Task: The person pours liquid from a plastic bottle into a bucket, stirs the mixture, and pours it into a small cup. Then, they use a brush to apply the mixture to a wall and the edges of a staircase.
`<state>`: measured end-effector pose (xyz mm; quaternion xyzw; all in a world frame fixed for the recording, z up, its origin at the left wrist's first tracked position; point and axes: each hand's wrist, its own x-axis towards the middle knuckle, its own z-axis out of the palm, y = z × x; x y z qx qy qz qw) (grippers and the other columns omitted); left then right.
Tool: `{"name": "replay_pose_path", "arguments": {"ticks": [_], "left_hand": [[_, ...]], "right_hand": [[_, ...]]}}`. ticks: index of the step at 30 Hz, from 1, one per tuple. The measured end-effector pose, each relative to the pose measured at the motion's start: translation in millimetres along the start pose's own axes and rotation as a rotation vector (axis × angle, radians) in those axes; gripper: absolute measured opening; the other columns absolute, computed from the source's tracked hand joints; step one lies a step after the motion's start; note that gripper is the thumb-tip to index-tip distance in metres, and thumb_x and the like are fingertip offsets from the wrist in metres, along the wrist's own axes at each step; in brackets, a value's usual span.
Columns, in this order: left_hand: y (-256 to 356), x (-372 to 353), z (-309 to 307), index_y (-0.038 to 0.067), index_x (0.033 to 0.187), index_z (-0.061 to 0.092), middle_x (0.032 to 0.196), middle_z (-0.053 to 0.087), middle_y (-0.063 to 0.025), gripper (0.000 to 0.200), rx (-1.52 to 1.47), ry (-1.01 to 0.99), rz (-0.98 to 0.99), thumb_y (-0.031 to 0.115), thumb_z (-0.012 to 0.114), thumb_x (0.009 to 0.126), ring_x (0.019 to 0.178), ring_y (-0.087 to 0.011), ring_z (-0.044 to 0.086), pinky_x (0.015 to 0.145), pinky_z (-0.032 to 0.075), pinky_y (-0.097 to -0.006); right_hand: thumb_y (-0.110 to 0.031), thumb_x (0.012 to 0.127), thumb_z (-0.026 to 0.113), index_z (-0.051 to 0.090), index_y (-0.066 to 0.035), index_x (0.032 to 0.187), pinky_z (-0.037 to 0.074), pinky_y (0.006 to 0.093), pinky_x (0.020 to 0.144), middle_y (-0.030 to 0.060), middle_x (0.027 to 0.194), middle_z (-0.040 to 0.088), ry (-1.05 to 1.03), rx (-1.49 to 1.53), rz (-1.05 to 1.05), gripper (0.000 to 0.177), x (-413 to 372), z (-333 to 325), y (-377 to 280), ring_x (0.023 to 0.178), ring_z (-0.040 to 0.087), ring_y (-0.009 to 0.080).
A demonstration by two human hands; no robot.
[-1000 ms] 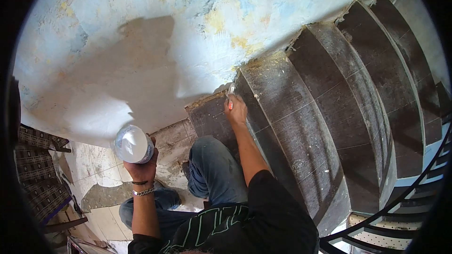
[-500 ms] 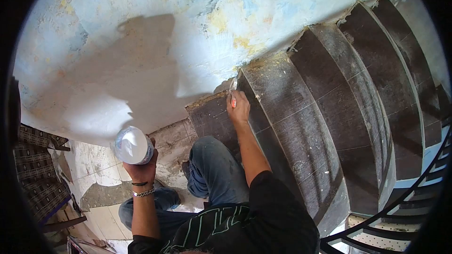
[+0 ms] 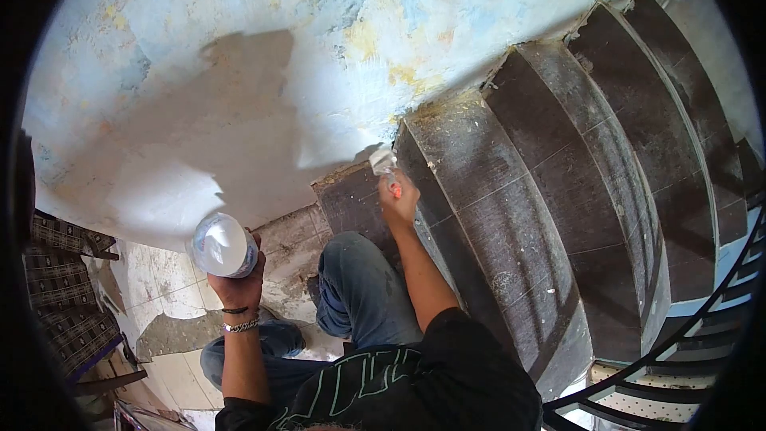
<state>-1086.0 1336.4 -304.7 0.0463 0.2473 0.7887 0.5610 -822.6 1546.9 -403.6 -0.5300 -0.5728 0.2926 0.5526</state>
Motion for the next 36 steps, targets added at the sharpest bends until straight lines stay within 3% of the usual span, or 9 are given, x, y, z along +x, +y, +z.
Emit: {"name": "replay_pose_path", "arguments": {"ticks": [2, 8, 11, 18, 24, 26, 29, 30, 36], "left_hand": [[0.3, 1.3, -0.4, 0.014, 0.132, 0.048, 0.123, 0.058, -0.0129, 0.052, -0.003, -0.024, -0.003, 0.045, 0.053, 0.091, 0.116, -0.0395, 0.055, 0.085, 0.055, -0.0468], [2.8, -0.1, 3.3, 0.013, 0.131, 0.049, 0.122, 0.059, -0.0145, 0.051, -0.014, 0.019, 0.007, 0.046, 0.051, 0.092, 0.114, -0.0397, 0.056, 0.084, 0.055, -0.0476], [2.4, 2.3, 7.4, 0.012, 0.131, 0.049, 0.122, 0.059, -0.0152, 0.051, -0.020, 0.017, 0.013, 0.046, 0.050, 0.093, 0.114, -0.0397, 0.056, 0.083, 0.055, -0.0476], [-3.6, 6.2, 9.8, 0.014, 0.134, 0.045, 0.125, 0.057, -0.0128, 0.057, 0.001, 0.040, -0.004, 0.053, 0.047, 0.092, 0.111, -0.0393, 0.058, 0.077, 0.057, -0.0490], [-9.6, 7.4, 14.1, 0.016, 0.135, 0.044, 0.126, 0.057, -0.0113, 0.058, 0.022, 0.039, -0.018, 0.053, 0.046, 0.092, 0.111, -0.0368, 0.058, 0.079, 0.056, -0.0501], [-14.4, 9.8, 15.0, 0.016, 0.136, 0.044, 0.127, 0.056, -0.0104, 0.058, -0.022, 0.040, -0.036, 0.054, 0.045, 0.092, 0.112, -0.0345, 0.058, 0.081, 0.055, -0.0512], [-22.4, 12.3, 12.7, 0.016, 0.137, 0.045, 0.132, 0.054, -0.0075, 0.062, 0.204, -0.014, 0.025, 0.059, 0.040, 0.093, 0.119, -0.0305, 0.054, 0.088, 0.052, -0.0525], [-25.1, 18.1, 11.2, 0.017, 0.137, 0.044, 0.133, 0.053, -0.0084, 0.065, 0.090, -0.017, -0.066, 0.064, 0.038, 0.092, 0.122, -0.0301, 0.052, 0.091, 0.049, -0.0519], [-37.5, 21.6, 32.9, 0.019, 0.133, 0.049, 0.131, 0.055, -0.0045, 0.059, 0.088, 0.063, -0.149, 0.060, 0.041, 0.092, 0.121, -0.0269, 0.051, 0.094, 0.043, -0.0516]], "right_hand": [[-0.009, 0.087, 0.064, 0.064, 0.005, 0.104, 0.052, 0.0284, 0.062, 0.0120, 0.086, 0.068, 0.034, 0.136, 0.240, 0.022, 10.5, 5.1, 5.5, 0.070, 0.066, 0.0151], [-0.009, 0.092, 0.061, 0.065, 0.003, 0.102, 0.053, 0.0253, 0.061, 0.0054, 0.080, 0.064, 0.066, 0.542, 0.133, 0.016, 57.1, 17.3, -58.7, 0.067, 0.063, 0.0127], [-0.011, 0.092, 0.062, 0.064, 0.003, 0.101, 0.053, 0.0255, 0.060, 0.0056, 0.078, 0.064, 0.069, 0.506, 0.082, 0.017, 53.3, -19.2, -113.9, 0.064, 0.062, 0.0121], [-0.012, 0.092, 0.063, 0.065, 0.004, 0.102, 0.053, 0.0258, 0.058, 0.0051, 0.076, 0.065, -0.013, 0.352, 0.254, 0.019, 31.1, 1.6, -39.8, 0.062, 0.061, 0.0107], [-0.013, 0.091, 0.064, 0.064, 0.003, 0.104, 0.050, 0.0252, 0.055, 0.0051, 0.077, 0.065, 0.068, 0.410, -0.052, 0.021, 54.3, -22.5, -125.3, 0.065, 0.062, 0.0116], [-0.016, 0.090, 0.065, 0.062, 0.003, 0.101, 0.048, 0.0273, 0.053, 0.0067, 0.074, 0.063, 0.083, 0.276, 0.044, 0.023, 45.3, -49.9, -149.3, 0.060, 0.060, 0.0137], [-0.021, 0.088, 0.065, 0.057, 0.003, 0.100, 0.049, 0.0307, 0.052, 0.0098, 0.067, 0.059, -0.077, 0.650, 0.082, 0.027, 28.7, -66.5, -174.5, 0.052, 0.055, 0.0168], [-0.022, 0.087, 0.065, 0.056, 0.003, 0.099, 0.049, 0.0311, 0.051, 0.0108, 0.066, 0.058, -0.153, 0.723, 0.094, 0.029, 24.4, -70.3, -189.4, 0.049, 0.053, 0.0175], [-0.024, 0.083, 0.068, 0.058, 0.008, 0.093, 0.052, 0.0320, 0.045, 0.0135, 0.063, 0.058, -0.428, 0.702, 0.024, 0.034, 9.6, -74.0, -223.4, 0.042, 0.054, 0.0185]]}}
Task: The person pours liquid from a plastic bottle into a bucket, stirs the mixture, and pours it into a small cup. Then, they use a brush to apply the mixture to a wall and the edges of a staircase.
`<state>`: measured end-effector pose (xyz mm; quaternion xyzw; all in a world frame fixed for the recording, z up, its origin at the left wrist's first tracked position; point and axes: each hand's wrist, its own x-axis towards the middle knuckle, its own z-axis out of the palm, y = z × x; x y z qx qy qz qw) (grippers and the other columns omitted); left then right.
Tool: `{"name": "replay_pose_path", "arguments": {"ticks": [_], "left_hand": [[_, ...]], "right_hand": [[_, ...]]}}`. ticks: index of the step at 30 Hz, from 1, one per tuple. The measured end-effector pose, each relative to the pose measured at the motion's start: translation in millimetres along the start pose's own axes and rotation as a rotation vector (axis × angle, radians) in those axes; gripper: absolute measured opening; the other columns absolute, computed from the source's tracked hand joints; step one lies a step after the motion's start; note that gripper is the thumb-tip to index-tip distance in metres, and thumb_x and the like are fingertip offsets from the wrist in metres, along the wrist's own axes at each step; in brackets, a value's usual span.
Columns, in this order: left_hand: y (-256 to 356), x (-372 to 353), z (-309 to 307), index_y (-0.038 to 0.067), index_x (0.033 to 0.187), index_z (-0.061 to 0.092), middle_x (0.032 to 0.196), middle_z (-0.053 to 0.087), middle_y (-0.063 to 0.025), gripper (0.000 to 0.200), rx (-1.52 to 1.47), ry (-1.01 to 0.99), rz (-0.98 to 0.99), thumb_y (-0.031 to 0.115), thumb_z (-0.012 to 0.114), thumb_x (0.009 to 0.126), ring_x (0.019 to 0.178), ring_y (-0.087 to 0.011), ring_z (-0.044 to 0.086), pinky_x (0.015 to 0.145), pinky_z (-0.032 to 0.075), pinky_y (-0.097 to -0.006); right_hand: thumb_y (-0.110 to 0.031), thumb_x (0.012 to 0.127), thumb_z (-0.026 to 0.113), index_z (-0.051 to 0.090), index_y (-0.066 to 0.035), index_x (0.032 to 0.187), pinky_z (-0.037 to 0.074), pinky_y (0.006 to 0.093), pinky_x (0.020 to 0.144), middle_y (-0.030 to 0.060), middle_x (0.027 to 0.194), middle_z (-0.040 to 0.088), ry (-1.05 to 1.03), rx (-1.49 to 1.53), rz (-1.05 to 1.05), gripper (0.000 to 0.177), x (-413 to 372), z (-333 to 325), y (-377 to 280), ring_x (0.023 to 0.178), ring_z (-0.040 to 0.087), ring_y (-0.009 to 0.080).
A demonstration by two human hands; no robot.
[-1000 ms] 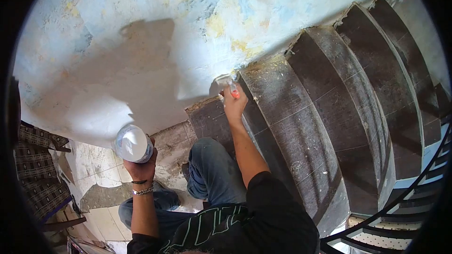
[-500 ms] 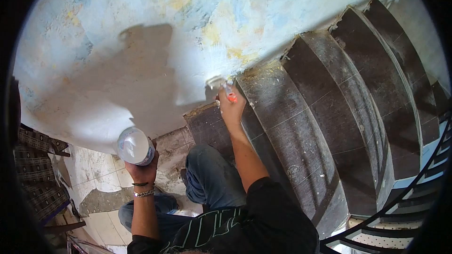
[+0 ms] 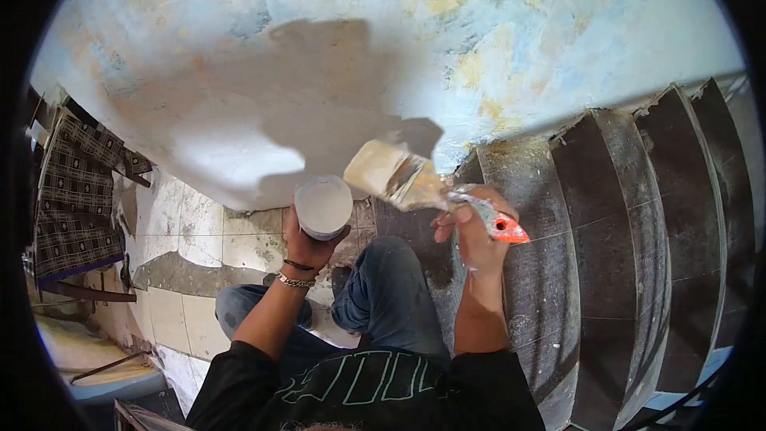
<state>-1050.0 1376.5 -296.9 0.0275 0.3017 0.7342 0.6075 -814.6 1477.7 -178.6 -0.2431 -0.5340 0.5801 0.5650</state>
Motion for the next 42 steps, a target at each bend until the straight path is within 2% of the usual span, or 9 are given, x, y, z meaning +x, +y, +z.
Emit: {"name": "replay_pose_path", "arguments": {"ticks": [8, 12, 21, 26, 28, 31, 36, 39, 42], "left_hand": [[-9.7, 4.9, -14.6, 0.017, 0.141, 0.041, 0.141, 0.047, -0.0085, 0.067, -0.056, -0.176, -0.061, 0.062, 0.040, 0.092, 0.130, -0.0304, 0.044, 0.104, 0.037, -0.0540], [-14.4, 1.1, -8.4, 0.017, 0.141, 0.042, 0.140, 0.047, -0.0094, 0.066, 0.046, -0.199, -0.083, 0.061, 0.040, 0.091, 0.129, -0.0303, 0.045, 0.104, 0.040, -0.0528], [-22.6, 11.1, -18.4, 0.016, 0.134, 0.046, 0.132, 0.053, -0.0079, 0.053, 0.007, -0.144, -0.048, 0.048, 0.045, 0.092, 0.119, -0.0287, 0.053, 0.096, 0.046, -0.0512], [-23.0, 7.0, -14.5, 0.014, 0.135, 0.042, 0.130, 0.053, -0.0088, 0.055, 0.992, -0.173, 0.367, 0.035, 0.059, 0.087, 0.118, -0.0295, 0.053, 0.093, 0.048, -0.0541], [-17.8, 1.0, -8.5, 0.014, 0.135, 0.041, 0.131, 0.052, -0.0089, 0.057, 1.202, -0.163, 0.423, 0.034, 0.060, 0.086, 0.119, -0.0294, 0.052, 0.095, 0.047, -0.0528], [-18.3, -2.3, -10.7, 0.014, 0.135, 0.039, 0.131, 0.052, -0.0088, 0.060, 0.742, -0.161, 0.259, 0.035, 0.063, 0.084, 0.120, -0.0294, 0.051, 0.097, 0.046, -0.0514], [-14.5, -2.7, -27.6, 0.015, 0.135, 0.038, 0.129, 0.053, -0.0086, 0.067, 0.751, -0.112, 0.286, 0.032, 0.070, 0.079, 0.119, -0.0292, 0.052, 0.098, 0.046, -0.0506], [-7.5, -9.5, -16.6, 0.015, 0.133, 0.042, 0.128, 0.054, -0.0079, 0.073, 0.024, -0.041, -0.001, 0.031, 0.078, 0.071, 0.118, -0.0273, 0.053, 0.102, 0.042, -0.0467], [-4.2, -10.5, -9.5, 0.014, 0.130, 0.046, 0.128, 0.054, -0.0072, 0.076, 0.428, 0.011, 0.082, 0.031, 0.083, 0.066, 0.117, -0.0251, 0.053, 0.105, 0.038, -0.0420]], "right_hand": [[-0.019, 0.083, 0.073, 0.067, 0.000, 0.092, 0.048, 0.0247, 0.048, 0.0082, 0.067, 0.065, -0.339, -0.298, 0.314, 0.022, -6.7, 29.1, 3.1, 0.054, 0.062, 0.0126], [-0.022, 0.081, 0.075, 0.066, -0.002, 0.098, 0.050, 0.0328, 0.060, 0.0156, 0.069, 0.063, -0.513, -0.571, -0.121, 0.028, 2.8, 48.3, 22.2, 0.065, 0.065, 0.0178], [-0.018, 0.082, 0.075, 0.048, -0.007, 0.137, 0.051, 0.0294, 0.071, 0.0098, 0.091, 0.068, -0.641, -0.215, 0.090, 0.062, 12.9, 10.8, 20.3, 0.082, 0.062, 0.0142], [-0.015, 0.085, 0.069, 0.055, -0.006, 0.129, 0.050, 0.0302, 0.077, 0.0029, 0.104, 0.062, -0.021, -0.416, 0.115, 0.046, 65.4, -105.9, 57.2, 0.089, 0.059, 0.0127], [-0.020, 0.083, 0.068, 0.055, -0.003, 0.122, 0.048, 0.0390, 0.089, 0.0176, 0.112, 0.063, 0.273, -0.863, -0.099, 0.045, 103.7, -194.0, 107.6, 0.103, 0.061, 0.0310], [-0.021, 0.082, 0.061, 0.038, 0.000, 0.133, 0.045, 0.0470, 0.094, 0.0303, 0.119, 0.057, 0.393, -1.335, 0.149, 0.059, 131.1, -268.9, 123.3, 0.111, 0.055, 0.0462], [-0.022, 0.086, 0.052, 0.022, 0.002, 0.140, 0.042, 0.0502, 0.097, 0.0338, 0.126, 0.052, 0.312, -1.495, 0.374, 0.067, 155.2, -281.9, 127.4, 0.115, 0.052, 0.0473], [-0.023, 0.086, 0.053, 0.022, 0.002, 0.140, 0.042, 0.0505, 0.097, 0.0341, 0.127, 0.050, 0.298, -1.529, 0.309, 0.066, 165.8, -294.8, 147.0, 0.115, 0.052, 0.0478], [-0.023, 0.086, 0.055, 0.028, 0.000, 0.136, 0.042, 0.0508, 0.097, 0.0345, 0.126, 0.050, 0.323, -1.532, 0.204, 0.062, 169.1, -303.0, 168.3, 0.114, 0.052, 0.0475]]}}
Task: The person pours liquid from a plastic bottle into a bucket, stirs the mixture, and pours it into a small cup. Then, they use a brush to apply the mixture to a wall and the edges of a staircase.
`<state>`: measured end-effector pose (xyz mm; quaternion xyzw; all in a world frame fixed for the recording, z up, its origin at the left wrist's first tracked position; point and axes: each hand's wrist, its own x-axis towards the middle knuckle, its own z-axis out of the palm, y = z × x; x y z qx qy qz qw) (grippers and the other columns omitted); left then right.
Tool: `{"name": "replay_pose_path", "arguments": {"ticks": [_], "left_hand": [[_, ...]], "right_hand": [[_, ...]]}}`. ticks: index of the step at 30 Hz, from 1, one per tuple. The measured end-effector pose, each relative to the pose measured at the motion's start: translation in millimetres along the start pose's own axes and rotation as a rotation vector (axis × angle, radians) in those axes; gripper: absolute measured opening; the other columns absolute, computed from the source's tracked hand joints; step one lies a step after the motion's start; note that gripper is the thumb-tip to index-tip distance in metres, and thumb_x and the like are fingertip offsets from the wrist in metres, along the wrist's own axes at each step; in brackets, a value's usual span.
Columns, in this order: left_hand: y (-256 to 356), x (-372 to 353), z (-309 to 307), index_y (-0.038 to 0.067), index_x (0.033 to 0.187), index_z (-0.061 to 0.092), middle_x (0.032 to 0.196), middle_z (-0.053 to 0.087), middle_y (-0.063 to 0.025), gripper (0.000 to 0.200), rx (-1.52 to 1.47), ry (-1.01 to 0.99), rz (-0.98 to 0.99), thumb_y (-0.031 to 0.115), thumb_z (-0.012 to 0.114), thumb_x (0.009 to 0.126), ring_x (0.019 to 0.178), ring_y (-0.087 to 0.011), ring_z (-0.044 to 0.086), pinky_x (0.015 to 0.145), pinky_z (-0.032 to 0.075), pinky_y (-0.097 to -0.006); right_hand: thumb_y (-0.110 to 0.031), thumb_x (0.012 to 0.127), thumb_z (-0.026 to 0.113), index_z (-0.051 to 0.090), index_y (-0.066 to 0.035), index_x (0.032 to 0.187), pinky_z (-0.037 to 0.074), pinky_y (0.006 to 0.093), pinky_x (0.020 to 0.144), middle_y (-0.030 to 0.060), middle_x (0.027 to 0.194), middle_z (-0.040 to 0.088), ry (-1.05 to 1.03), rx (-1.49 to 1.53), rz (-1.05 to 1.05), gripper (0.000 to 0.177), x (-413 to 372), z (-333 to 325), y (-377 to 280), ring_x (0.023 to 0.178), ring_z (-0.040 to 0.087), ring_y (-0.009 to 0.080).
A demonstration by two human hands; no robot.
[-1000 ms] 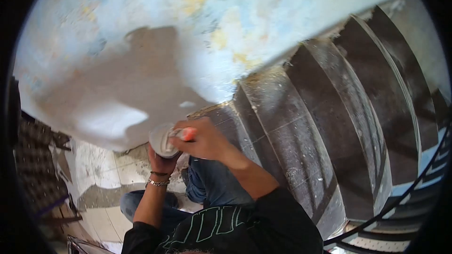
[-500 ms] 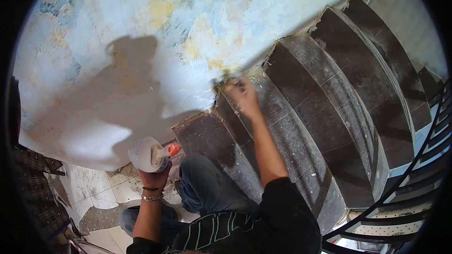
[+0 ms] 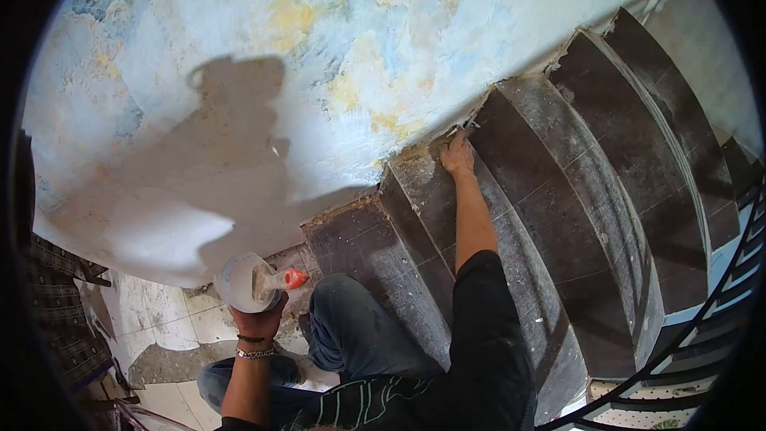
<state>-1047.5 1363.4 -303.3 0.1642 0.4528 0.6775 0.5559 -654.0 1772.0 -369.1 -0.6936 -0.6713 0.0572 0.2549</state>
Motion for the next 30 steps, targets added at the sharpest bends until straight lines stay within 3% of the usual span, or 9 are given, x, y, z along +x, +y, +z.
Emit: {"name": "replay_pose_path", "arguments": {"ticks": [2, 4, 10, 12, 15, 18, 24, 26, 30], "left_hand": [[-1.8, 0.1, -2.5, 0.014, 0.129, 0.048, 0.128, 0.055, -0.0071, 0.075, 0.762, 0.018, 0.225, 0.032, 0.083, 0.066, 0.117, -0.0244, 0.053, 0.106, 0.037, -0.0401], [0.3, -0.3, -3.9, 0.014, 0.129, 0.048, 0.129, 0.054, -0.0071, 0.072, 1.060, 0.027, 0.313, 0.032, 0.082, 0.068, 0.118, -0.0240, 0.053, 0.106, 0.037, -0.0394], [4.8, -2.2, 2.7, 0.013, 0.128, 0.049, 0.130, 0.054, -0.0073, 0.071, -0.278, -0.039, -0.067, 0.030, 0.082, 0.068, 0.117, -0.0244, 0.054, 0.105, 0.038, -0.0395], [7.0, -2.6, 3.3, 0.012, 0.128, 0.049, 0.130, 0.053, -0.0076, 0.070, -0.138, -0.047, -0.026, 0.031, 0.081, 0.069, 0.116, -0.0253, 0.054, 0.103, 0.040, -0.0412], [0.9, -1.6, -2.7, 0.013, 0.129, 0.049, 0.131, 0.053, -0.0085, 0.064, 0.860, -0.002, 0.294, 0.034, 0.076, 0.074, 0.116, -0.0280, 0.055, 0.100, 0.043, -0.0460], [3.5, -1.2, -6.0, 0.012, 0.128, 0.049, 0.131, 0.053, -0.0094, 0.059, 1.069, 0.022, 0.375, 0.036, 0.071, 0.079, 0.116, -0.0300, 0.055, 0.097, 0.045, -0.0486], [8.2, -4.8, -1.5, 0.011, 0.127, 0.049, 0.128, 0.056, -0.0091, 0.062, -0.496, -0.095, -0.077, 0.028, 0.077, 0.074, 0.116, -0.0265, 0.056, 0.099, 0.045, -0.0423], [1.6, -4.2, -7.7, 0.011, 0.127, 0.049, 0.129, 0.056, -0.0090, 0.062, -0.215, -0.028, 0.019, 0.028, 0.076, 0.075, 0.117, -0.0270, 0.055, 0.099, 0.045, -0.0432], [-0.4, -0.6, -11.7, 0.012, 0.129, 0.049, 0.131, 0.054, -0.0090, 0.057, 0.631, 0.017, 0.279, 0.035, 0.069, 0.080, 0.117, -0.0296, 0.055, 0.098, 0.045, -0.0472]], "right_hand": [[-0.023, 0.087, 0.054, 0.028, 0.000, 0.136, 0.042, 0.0508, 0.098, 0.0345, 0.128, 0.049, -0.023, 0.039, 0.039, 0.060, -7.8, 1.2, -6.0, 0.114, 0.052, 0.0474], [-0.023, 0.088, 0.053, 0.027, -0.001, 0.138, 0.041, 0.0509, 0.098, 0.0344, 0.129, 0.048, -0.130, 0.085, 0.039, 0.060, -22.1, -20.6, -17.5, 0.115, 0.051, 0.0474], [-0.017, 0.086, 0.051, 0.019, -0.003, 0.145, 0.041, 0.0506, 0.098, 0.0331, 0.122, 0.055, 0.065, -0.010, -0.057, 0.069, -16.2, -0.4, 4.8, 0.110, 0.055, 0.0478], [-0.016, 0.085, 0.051, 0.020, -0.003, 0.145, 0.042, 0.0511, 0.096, 0.0329, 0.117, 0.057, 0.116, -0.053, -0.125, 0.069, -14.2, 14.3, 10.4, 0.108, 0.056, 0.0478], [-0.019, 0.085, 0.051, 0.021, -0.002, 0.146, 0.044, 0.0509, 0.094, 0.0333, 0.115, 0.058, -0.175, -0.015, 0.056, 0.070, -39.7, -17.5, -35.8, 0.106, 0.058, 0.0475], [-0.025, 0.084, 0.056, 0.018, -0.010, 0.150, 0.044, 0.0515, 0.094, 0.0314, 0.119, 0.058, -0.023, 0.272, -0.052, 0.078, -31.5, -11.9, -14.4, 0.106, 0.057, 0.0484], [-0.030, 0.083, 0.054, 0.018, 0.000, 0.148, 0.039, 0.0477, 0.102, 0.0295, 0.136, 0.046, 0.017, 0.021, 0.068, 0.080, 6.2, 9.3, 1.1, 0.123, 0.048, 0.0440], [-0.032, 0.084, 0.054, 0.016, 0.002, 0.148, 0.041, 0.0482, 0.101, 0.0310, 0.133, 0.048, 0.146, -0.020, -0.008, 0.081, 6.4, 29.4, 7.2, 0.121, 0.050, 0.0443], [-0.034, 0.084, 0.056, 0.015, 0.005, 0.147, 0.045, 0.0496, 0.095, 0.0334, 0.127, 0.052, -0.115, 0.089, 0.240, 0.085, -32.8, -7.0, -60.5, 0.112, 0.055, 0.0449]]}}
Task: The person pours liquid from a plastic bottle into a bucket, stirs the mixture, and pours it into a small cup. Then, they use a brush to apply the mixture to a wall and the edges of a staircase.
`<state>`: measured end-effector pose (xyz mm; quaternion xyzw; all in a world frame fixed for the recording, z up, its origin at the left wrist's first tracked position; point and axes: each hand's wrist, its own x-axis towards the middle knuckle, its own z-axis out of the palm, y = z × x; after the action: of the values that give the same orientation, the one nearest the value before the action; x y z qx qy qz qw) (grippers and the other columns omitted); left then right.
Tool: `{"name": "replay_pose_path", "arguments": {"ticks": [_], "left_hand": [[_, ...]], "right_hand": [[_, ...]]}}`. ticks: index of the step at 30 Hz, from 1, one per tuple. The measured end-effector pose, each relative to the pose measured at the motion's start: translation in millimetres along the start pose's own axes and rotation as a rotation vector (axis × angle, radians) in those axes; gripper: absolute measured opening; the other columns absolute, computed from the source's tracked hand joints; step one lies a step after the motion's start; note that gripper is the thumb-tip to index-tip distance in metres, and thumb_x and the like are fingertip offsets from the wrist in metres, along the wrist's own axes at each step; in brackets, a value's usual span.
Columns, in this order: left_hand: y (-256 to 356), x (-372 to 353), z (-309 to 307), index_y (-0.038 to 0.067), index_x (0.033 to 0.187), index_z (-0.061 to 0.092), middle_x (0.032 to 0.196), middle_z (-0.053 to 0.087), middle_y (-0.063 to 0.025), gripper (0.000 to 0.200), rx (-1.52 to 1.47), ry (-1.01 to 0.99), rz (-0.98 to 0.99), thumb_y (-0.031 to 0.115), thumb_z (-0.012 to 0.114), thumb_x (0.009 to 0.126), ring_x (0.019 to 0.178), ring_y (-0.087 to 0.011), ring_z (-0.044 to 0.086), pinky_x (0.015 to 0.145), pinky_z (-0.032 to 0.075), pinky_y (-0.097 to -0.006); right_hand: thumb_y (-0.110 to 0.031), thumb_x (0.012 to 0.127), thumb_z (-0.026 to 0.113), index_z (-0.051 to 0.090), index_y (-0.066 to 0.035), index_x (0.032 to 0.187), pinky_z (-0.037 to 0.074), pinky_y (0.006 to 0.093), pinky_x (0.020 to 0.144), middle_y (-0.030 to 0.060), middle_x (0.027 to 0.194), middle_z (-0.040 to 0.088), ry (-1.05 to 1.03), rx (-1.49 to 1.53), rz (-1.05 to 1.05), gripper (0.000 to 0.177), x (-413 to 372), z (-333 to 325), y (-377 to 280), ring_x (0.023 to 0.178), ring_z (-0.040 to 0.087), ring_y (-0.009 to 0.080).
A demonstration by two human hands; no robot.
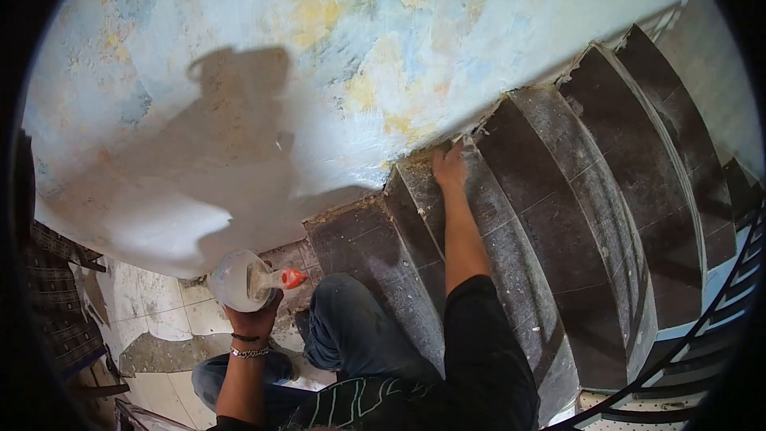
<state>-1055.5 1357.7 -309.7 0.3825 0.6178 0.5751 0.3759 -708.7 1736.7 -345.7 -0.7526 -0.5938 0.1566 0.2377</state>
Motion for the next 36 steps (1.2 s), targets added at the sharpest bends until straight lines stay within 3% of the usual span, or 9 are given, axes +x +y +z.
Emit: {"name": "replay_pose_path", "arguments": {"ticks": [2, 7, 12, 14, 19, 21, 24, 31, 36], "left_hand": [[2.7, 1.0, -4.1, 0.014, 0.130, 0.048, 0.131, 0.054, -0.0087, 0.057, 0.633, -0.043, 0.207, 0.045, 0.062, 0.085, 0.118, -0.0306, 0.054, 0.098, 0.044, -0.0495], [9.4, 1.4, 2.4, 0.019, 0.134, 0.048, 0.130, 0.055, -0.0077, 0.065, 0.309, -0.067, 0.054, 0.065, 0.041, 0.089, 0.119, -0.0303, 0.054, 0.097, 0.044, -0.0513], [23.0, -4.0, 7.6, 0.009, 0.127, 0.047, 0.119, 0.061, -0.0068, 0.063, -0.236, 0.016, -0.101, 0.015, 0.076, 0.071, 0.112, -0.0218, 0.057, 0.100, 0.043, -0.0377], [18.1, -2.9, 5.5, 0.009, 0.129, 0.044, 0.123, 0.059, -0.0082, 0.064, -0.613, 0.001, -0.199, 0.014, 0.074, 0.073, 0.113, -0.0230, 0.057, 0.100, 0.044, -0.0390], [21.6, -2.2, 1.7, 0.009, 0.132, 0.041, 0.126, 0.057, -0.0092, 0.064, -0.945, -0.043, -0.269, 0.018, 0.072, 0.076, 0.115, -0.0239, 0.055, 0.101, 0.044, -0.0399], [19.6, -2.4, -0.4, 0.010, 0.133, 0.042, 0.126, 0.057, -0.0084, 0.064, -0.825, -0.061, -0.244, 0.021, 0.072, 0.077, 0.117, -0.0228, 0.054, 0.102, 0.043, -0.0393], [13.2, -2.7, 1.7, 0.011, 0.133, 0.042, 0.126, 0.058, -0.0072, 0.064, -0.148, -0.042, -0.082, 0.024, 0.072, 0.077, 0.118, -0.0213, 0.053, 0.103, 0.042, -0.0381], [21.7, -4.4, 7.3, 0.010, 0.130, 0.044, 0.118, 0.062, -0.0056, 0.064, -0.189, 0.009, -0.113, 0.016, 0.075, 0.075, 0.113, -0.0214, 0.057, 0.104, 0.040, -0.0373], [14.7, -2.9, 2.3, 0.017, 0.135, 0.048, 0.131, 0.054, -0.0082, 0.064, -0.152, -0.073, -0.022, 0.063, 0.036, 0.093, 0.119, -0.0295, 0.054, 0.099, 0.044, -0.0508]], "right_hand": [[-0.034, 0.084, 0.057, 0.014, 0.005, 0.147, 0.047, 0.0504, 0.092, 0.0338, 0.124, 0.053, 0.018, -0.025, -0.025, 0.085, -21.0, 8.3, -9.4, 0.108, 0.057, 0.0453], [-0.029, 0.084, 0.060, 0.011, 0.005, 0.148, 0.046, 0.0502, 0.093, 0.0340, 0.124, 0.053, 0.105, 0.071, -0.124, 0.087, -33.8, 31.4, -7.5, 0.109, 0.057, 0.0452], [-0.020, 0.082, 0.059, 0.016, 0.007, 0.146, 0.048, 0.0473, 0.090, 0.0329, 0.114, 0.059, 0.220, 0.041, -0.215, 0.082, -37.9, 37.7, -10.6, 0.105, 0.059, 0.0437], [-0.018, 0.083, 0.060, 0.020, 0.007, 0.145, 0.047, 0.0462, 0.092, 0.0315, 0.121, 0.056, 0.357, 0.045, -0.274, 0.078, -39.0, 50.5, -13.4, 0.107, 0.059, 0.0422], [-0.012, 0.082, 0.059, 0.029, 0.008, 0.141, 0.048, 0.0461, 0.089, 0.0252, 0.110, 0.064, 0.183, 0.256, -0.158, 0.070, -57.6, 16.2, -28.6, 0.101, 0.062, 0.0395], [-0.010, 0.081, 0.059, 0.032, 0.007, 0.140, 0.048, 0.0452, 0.087, 0.0235, 0.109, 0.065, 0.205, 0.272, -0.197, 0.067, -51.0, 23.4, -21.7, 0.099, 0.063, 0.0385], [-0.008, 0.080, 0.059, 0.037, 0.004, 0.138, 0.050, 0.0427, 0.084, 0.0230, 0.111, 0.065, 0.172, 0.253, -0.210, 0.063, -45.5, 27.5, -15.6, 0.099, 0.064, 0.0379], [-0.002, 0.085, 0.053, 0.039, 0.002, 0.133, 0.049, 0.0455, 0.085, 0.0255, 0.113, 0.063, 0.154, 0.228, -0.304, 0.050, -46.6, 30.9, -9.0, 0.102, 0.062, 0.0407], [0.000, 0.084, 0.053, 0.037, -0.001, 0.135, 0.048, 0.0495, 0.088, 0.0248, 0.111, 0.064, 0.122, 0.247, -0.362, 0.053, -42.3, 35.7, -7.3, 0.101, 0.062, 0.0432]]}}
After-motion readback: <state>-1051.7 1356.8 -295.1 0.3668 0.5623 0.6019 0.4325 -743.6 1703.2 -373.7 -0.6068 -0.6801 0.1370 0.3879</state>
